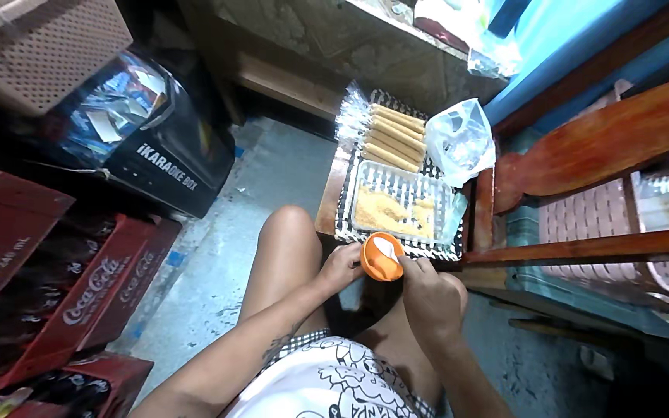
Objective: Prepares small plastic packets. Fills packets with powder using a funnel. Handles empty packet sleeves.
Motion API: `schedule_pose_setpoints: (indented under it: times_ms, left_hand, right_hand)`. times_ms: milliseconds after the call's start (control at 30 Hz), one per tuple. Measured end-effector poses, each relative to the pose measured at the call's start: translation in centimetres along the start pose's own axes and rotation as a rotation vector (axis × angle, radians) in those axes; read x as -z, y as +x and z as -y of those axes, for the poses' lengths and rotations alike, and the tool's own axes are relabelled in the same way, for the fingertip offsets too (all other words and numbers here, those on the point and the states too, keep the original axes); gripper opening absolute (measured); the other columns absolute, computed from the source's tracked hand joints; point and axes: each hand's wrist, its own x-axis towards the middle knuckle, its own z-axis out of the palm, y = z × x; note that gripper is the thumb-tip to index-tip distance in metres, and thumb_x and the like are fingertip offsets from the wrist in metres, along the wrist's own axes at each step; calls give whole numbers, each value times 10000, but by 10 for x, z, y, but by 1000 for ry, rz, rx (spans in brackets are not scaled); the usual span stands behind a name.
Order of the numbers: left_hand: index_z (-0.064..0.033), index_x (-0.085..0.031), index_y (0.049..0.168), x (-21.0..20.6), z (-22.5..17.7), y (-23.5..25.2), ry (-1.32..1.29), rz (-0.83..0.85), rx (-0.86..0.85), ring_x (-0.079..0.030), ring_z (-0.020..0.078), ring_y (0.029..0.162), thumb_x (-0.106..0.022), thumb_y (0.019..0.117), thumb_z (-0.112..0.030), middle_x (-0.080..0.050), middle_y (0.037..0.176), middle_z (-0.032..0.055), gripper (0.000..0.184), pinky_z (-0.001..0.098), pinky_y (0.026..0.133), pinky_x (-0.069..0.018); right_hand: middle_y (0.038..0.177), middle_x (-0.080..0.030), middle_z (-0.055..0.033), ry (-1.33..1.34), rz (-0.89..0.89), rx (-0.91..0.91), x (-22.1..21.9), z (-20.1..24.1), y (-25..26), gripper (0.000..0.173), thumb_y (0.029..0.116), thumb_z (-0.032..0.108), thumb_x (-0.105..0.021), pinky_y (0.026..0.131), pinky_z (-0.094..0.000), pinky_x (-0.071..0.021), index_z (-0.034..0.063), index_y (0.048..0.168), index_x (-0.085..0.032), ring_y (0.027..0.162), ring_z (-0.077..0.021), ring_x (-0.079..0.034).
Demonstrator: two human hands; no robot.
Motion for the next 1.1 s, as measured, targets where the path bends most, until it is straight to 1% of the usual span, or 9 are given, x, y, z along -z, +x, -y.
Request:
schedule_pose_setpoints:
  times_ms: [100, 233, 400, 500, 667, 833, 967, 1033, 1100]
  left_hand:
    - [40, -751, 973, 0, -1, 0, 8, -7, -11, -687, 304, 1040, -653, 940, -112, -726, 1017, 177, 184, 546, 967, -490]
    - [19, -759, 975, -2, 1, 1, -9, 24, -5, -670, 282, 1068, -625, 950, -103, -718, 1028, 155, 183, 547, 998, -469]
    - [26, -761, 963, 0, -4, 2, 6, 5, 5, -669, 286, 1064, -639, 930, -94, -722, 1028, 151, 174, 542, 1000, -464]
    - [25, -764, 961, 0, -4, 2, 19, -14, 1, -673, 293, 1052, -643, 929, -94, -726, 1007, 153, 172, 532, 992, -470]
    - [24, -760, 1031, 2, -7, 2, 24, -3, 35, -665, 316, 1083, -644, 939, -151, -721, 1061, 174, 230, 556, 991, -468]
    - [117, -687, 1143, 3, -25, 1, 90, -54, 74, -675, 357, 1118, -648, 897, -140, -706, 1134, 258, 358, 495, 1020, -494]
    - [168, -590, 1245, 4, -32, -5, 83, -35, 177, -664, 251, 1111, -663, 857, -129, -675, 1174, 277, 494, 376, 1024, -491]
    - [194, -566, 1241, 5, -37, -7, 103, -26, 234, -663, 263, 1085, -654, 840, -106, -665, 1152, 305, 508, 404, 1000, -495]
    - [220, -540, 1226, 7, -45, -8, 135, -16, 295, -655, 293, 1058, -649, 828, -72, -649, 1126, 332, 506, 445, 981, -494]
  right_hand:
    - [786, -701, -162, 64, -55, 139, 4, -6, -2, 242, 858, -72, -662, 548, -465, -540, 74, 988, -803, 648, -336, -699]
    - [807, -690, -159, 10, -26, 122, 19, -19, -1, 237, 875, -63, -673, 600, -488, -517, 106, 974, -807, 740, -353, -700]
    - [876, -703, -198, 24, 155, 118, 12, -17, -3, 242, 867, -96, -652, 684, -512, -567, 46, 992, -803, 824, -383, -711]
    - [895, -708, -192, 66, 119, 149, 14, -21, -5, 237, 866, -119, -643, 706, -471, -595, 8, 1004, -787, 810, -357, -720]
    - [864, -720, -191, 36, 157, 171, 27, -20, -5, 178, 868, -109, -648, 697, -480, -598, -18, 959, -771, 776, -358, -729]
    - [735, -692, -131, 83, -8, 277, 25, -17, 2, 89, 794, -47, -709, 537, -436, -560, 33, 797, -748, 616, -287, -693]
    - [840, -708, -142, 465, 31, 328, 22, -14, 10, 111, 927, -8, -628, 643, -448, -586, 6, 921, -737, 761, -295, -717]
    - [942, -723, -183, 579, 192, 277, 27, -9, 15, 130, 952, 7, -625, 755, -501, -583, -28, 1004, -739, 898, -338, -725]
    - [957, -720, -209, 700, 227, 261, 22, -8, 16, 124, 937, -2, -650, 815, -497, -567, -61, 1011, -730, 937, -349, -716]
